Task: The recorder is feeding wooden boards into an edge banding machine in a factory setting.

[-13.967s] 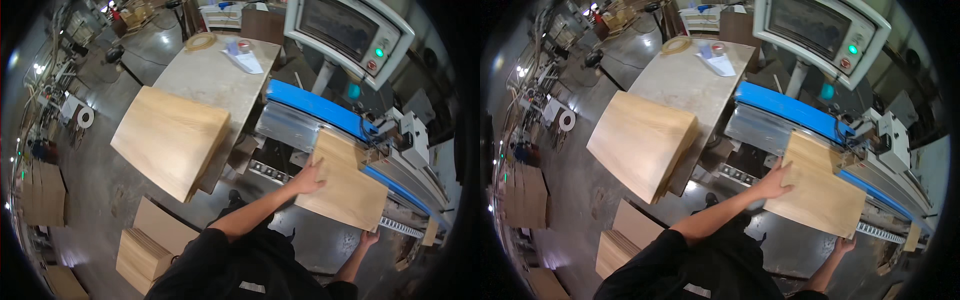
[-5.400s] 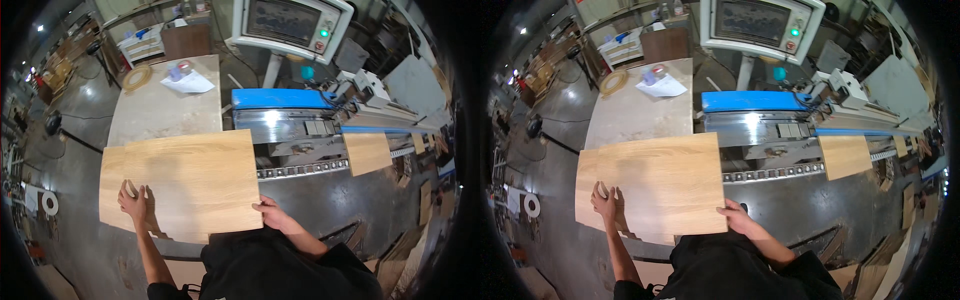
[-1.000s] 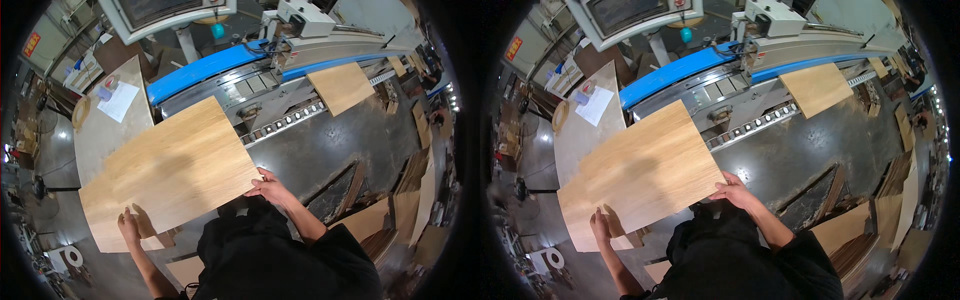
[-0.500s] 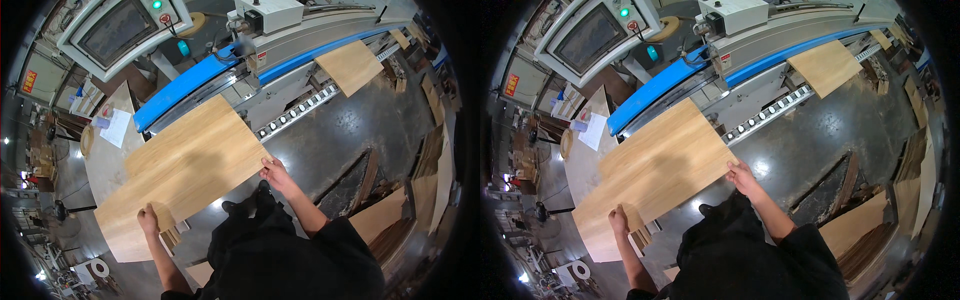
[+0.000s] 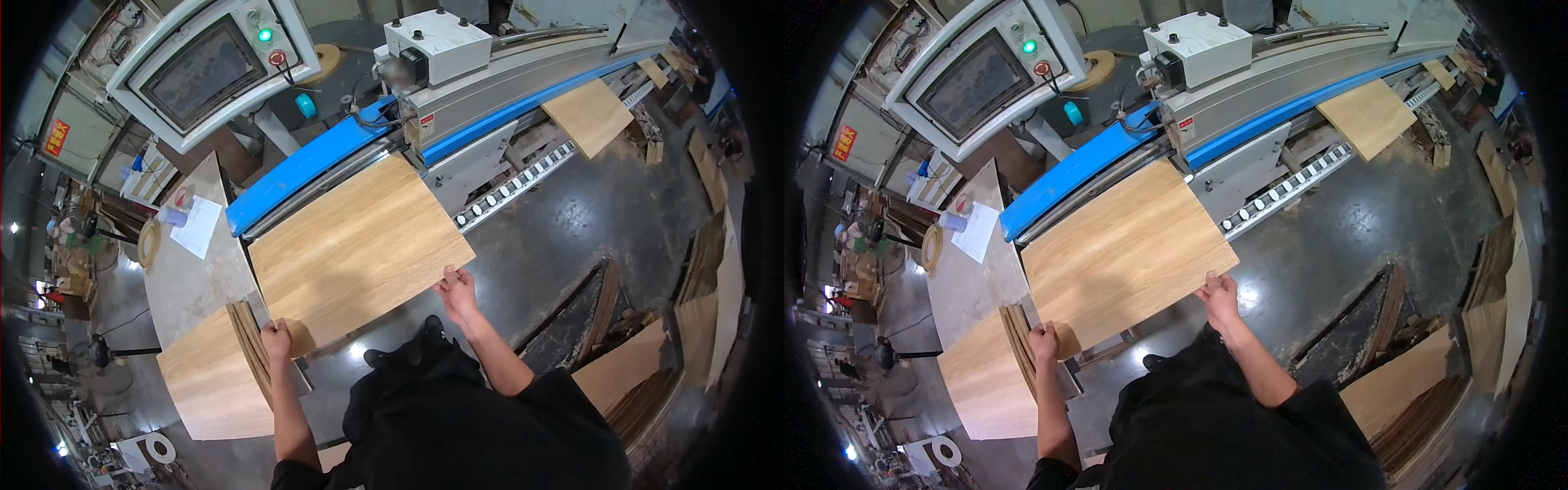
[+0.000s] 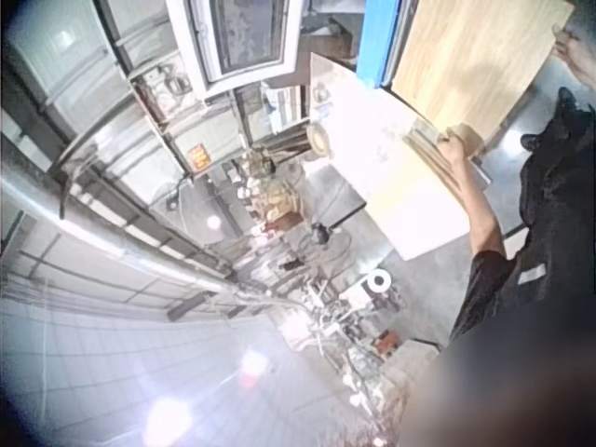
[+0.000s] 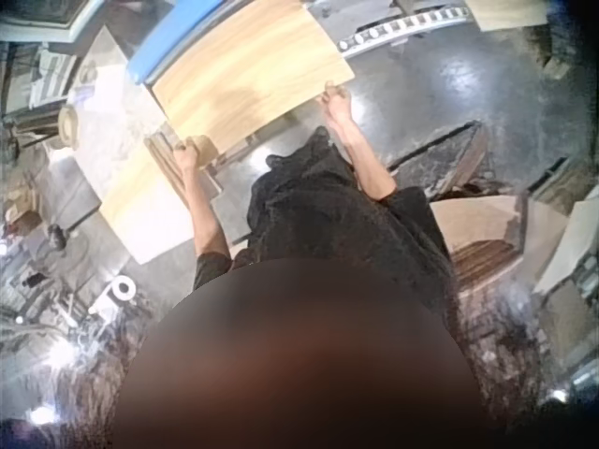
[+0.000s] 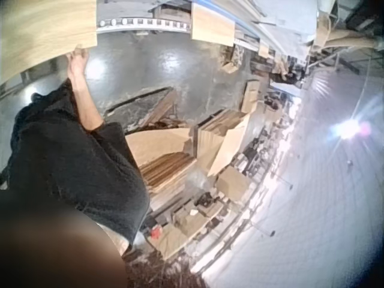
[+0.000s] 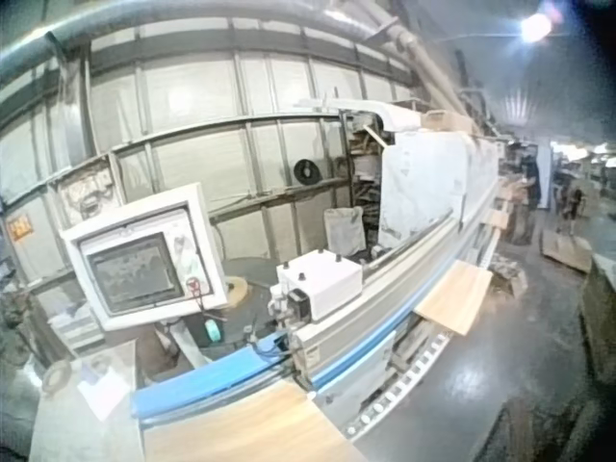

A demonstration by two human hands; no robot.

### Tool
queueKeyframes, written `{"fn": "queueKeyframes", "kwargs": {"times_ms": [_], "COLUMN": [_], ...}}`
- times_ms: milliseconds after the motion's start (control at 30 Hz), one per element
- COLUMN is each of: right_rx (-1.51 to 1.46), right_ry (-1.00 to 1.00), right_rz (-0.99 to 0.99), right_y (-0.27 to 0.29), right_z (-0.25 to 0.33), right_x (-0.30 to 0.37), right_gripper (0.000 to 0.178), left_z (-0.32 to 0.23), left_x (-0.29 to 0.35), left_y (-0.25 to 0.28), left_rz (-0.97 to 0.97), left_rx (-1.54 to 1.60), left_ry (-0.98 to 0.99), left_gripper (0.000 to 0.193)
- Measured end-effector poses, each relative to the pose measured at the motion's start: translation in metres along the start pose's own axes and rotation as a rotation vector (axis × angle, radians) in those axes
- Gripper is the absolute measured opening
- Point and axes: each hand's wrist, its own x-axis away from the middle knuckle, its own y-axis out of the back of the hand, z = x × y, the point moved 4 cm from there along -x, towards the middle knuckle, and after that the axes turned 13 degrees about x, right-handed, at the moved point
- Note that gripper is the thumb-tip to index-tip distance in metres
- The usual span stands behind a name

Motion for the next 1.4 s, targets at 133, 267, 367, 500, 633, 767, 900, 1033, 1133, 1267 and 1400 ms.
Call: {"fn": "queueKeyframes", "kwargs": {"times_ms": [133, 267, 367, 500, 633, 767, 900, 1033, 1133, 1267, 1400], "right_rx": [0.106, 0.123, 0.202, 0.259, 0.258, 0.260, 0.262, 0.271, 0.272, 0.256, 0.308], "right_ry": [-0.001, -0.090, -0.146, -0.132, -0.150, -0.160, -0.174, -0.177, -0.179, -0.141, -0.140], "right_rz": [0.054, 0.022, 0.021, -0.009, -0.059, -0.019, -0.032, -0.051, -0.038, -0.036, -0.038], "right_y": [-0.021, -0.013, -0.041, -0.035, -0.024, -0.041, -0.029, -0.008, 0.007, 0.036, 0.058], "right_z": [0.006, -0.008, -0.010, -0.012, -0.016, -0.016, -0.012, 0.004, 0.015, 0.039, 0.073], "right_x": [-0.010, -0.010, 0.002, -0.001, -0.002, -0.006, -0.014, -0.026, -0.040, -0.060, -0.076], "right_gripper": [0.019, 0.023, 0.029, 0.033, 0.035, 0.035, 0.037, 0.037, 0.038, 0.038, 0.032], "left_z": [0.039, 0.010, 0.019, 0.007, -0.039, -0.029, -0.048, -0.068, -0.070, -0.079, -0.081], "left_x": [-0.018, -0.008, -0.026, -0.023, -0.008, -0.021, -0.007, 0.001, 0.004, 0.009, 0.021], "left_y": [0.029, 0.006, 0.030, 0.017, -0.003, 0.008, -0.013, -0.035, -0.048, -0.081, -0.116], "left_rz": [-0.079, -0.087, -0.052, -0.014, -0.064, -0.120, -0.229, -0.136, -0.134, -0.099, -0.161], "left_rx": [-0.062, -0.082, -0.223, -0.331, -0.183, -0.131, -0.170, -0.144, -0.140, -0.074, -0.047], "left_ry": [-0.144, -0.118, -0.177, -0.165, -0.340, -0.279, -0.260, -0.166, -0.163, -0.156, -0.270], "left_gripper": [0.026, 0.028, 0.027, 0.025, 0.019, 0.021, 0.028, 0.035, 0.034, 0.037, 0.039]}}
